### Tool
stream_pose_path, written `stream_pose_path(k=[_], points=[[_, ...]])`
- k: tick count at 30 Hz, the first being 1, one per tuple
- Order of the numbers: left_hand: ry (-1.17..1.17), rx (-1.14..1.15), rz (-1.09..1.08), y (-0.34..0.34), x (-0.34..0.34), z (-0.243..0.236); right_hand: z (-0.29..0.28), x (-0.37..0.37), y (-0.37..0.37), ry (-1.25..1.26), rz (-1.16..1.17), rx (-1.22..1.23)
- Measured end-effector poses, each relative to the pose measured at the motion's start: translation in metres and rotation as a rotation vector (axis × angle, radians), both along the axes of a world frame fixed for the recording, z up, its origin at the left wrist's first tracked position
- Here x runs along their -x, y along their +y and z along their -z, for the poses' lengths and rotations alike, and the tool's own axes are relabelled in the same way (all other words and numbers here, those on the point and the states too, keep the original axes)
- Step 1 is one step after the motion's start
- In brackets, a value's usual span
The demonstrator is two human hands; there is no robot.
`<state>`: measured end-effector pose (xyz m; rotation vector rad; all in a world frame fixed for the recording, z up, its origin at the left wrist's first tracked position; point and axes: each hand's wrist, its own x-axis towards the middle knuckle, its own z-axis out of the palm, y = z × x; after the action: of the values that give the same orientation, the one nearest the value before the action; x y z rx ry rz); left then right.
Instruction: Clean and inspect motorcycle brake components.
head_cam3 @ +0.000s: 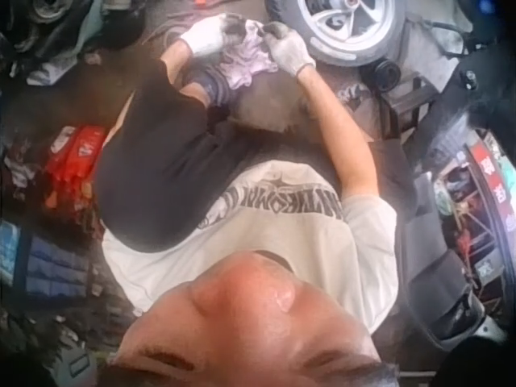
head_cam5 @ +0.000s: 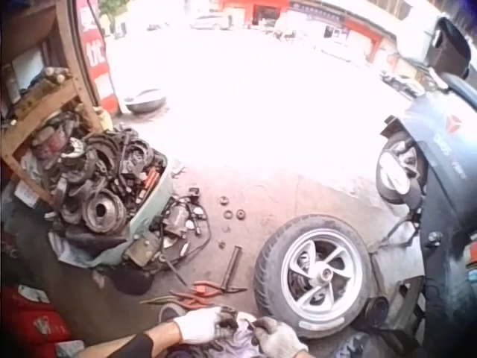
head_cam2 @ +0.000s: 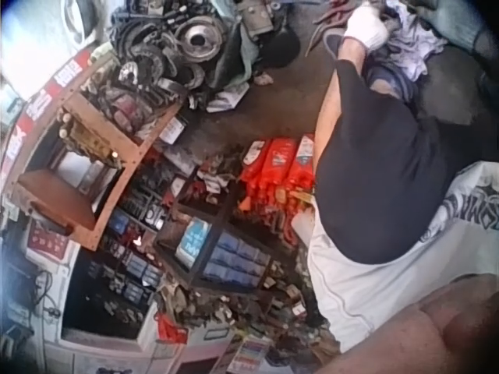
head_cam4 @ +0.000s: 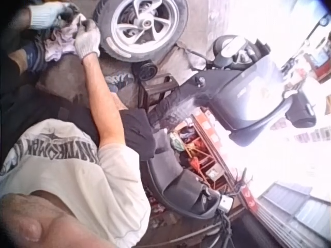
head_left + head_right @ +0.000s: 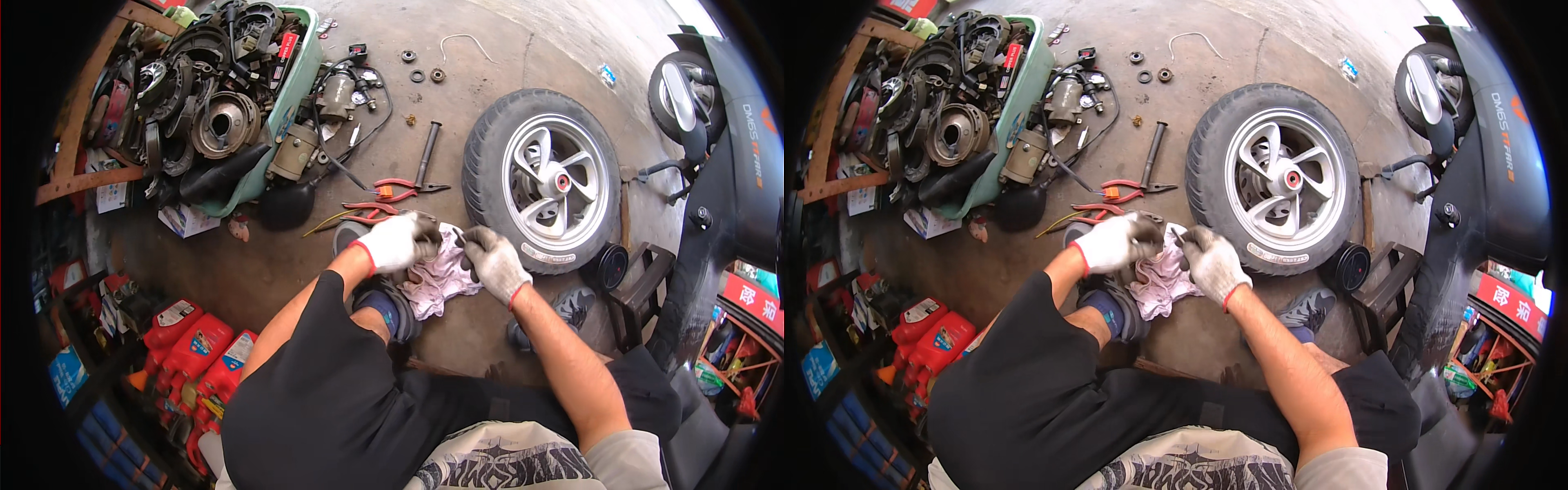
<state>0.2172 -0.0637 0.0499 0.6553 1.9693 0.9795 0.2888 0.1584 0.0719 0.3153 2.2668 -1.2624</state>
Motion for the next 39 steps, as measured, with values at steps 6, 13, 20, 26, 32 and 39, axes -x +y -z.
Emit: stream_pose_path(k=[6, 13, 20, 26, 32, 39], points=[[0.404, 0.226, 0.365, 0.009, -0.063, 0.071, 0.035, -0.073, 0.007, 0.068, -0.154, -0.476], [0.205, 0.065, 0.306, 0.02, -0.044, 0.039, 0.062, -0.086, 0.01, -0.053, -0.181, -0.572], [-0.576, -0.19, -0.012, 0.028, -0.049, 0.024, 0.062, -0.071, -0.027, -0.036, -0.046, -0.425], [-0.467, -0.161, -0.118, 0.024, -0.042, 0.029, 0.043, -0.077, -0.026, 0.094, 0.225, -0.117], [-0.776, -0.353, -0.466, 0.007, -0.044, 0.057, 0.053, -0.087, -0.019, 0.216, 0.284, -0.177], [-0.889, -0.435, -0.288, 0.008, -0.045, 0.038, 0.052, -0.071, -0.037, 0.245, 0.162, -0.357]])
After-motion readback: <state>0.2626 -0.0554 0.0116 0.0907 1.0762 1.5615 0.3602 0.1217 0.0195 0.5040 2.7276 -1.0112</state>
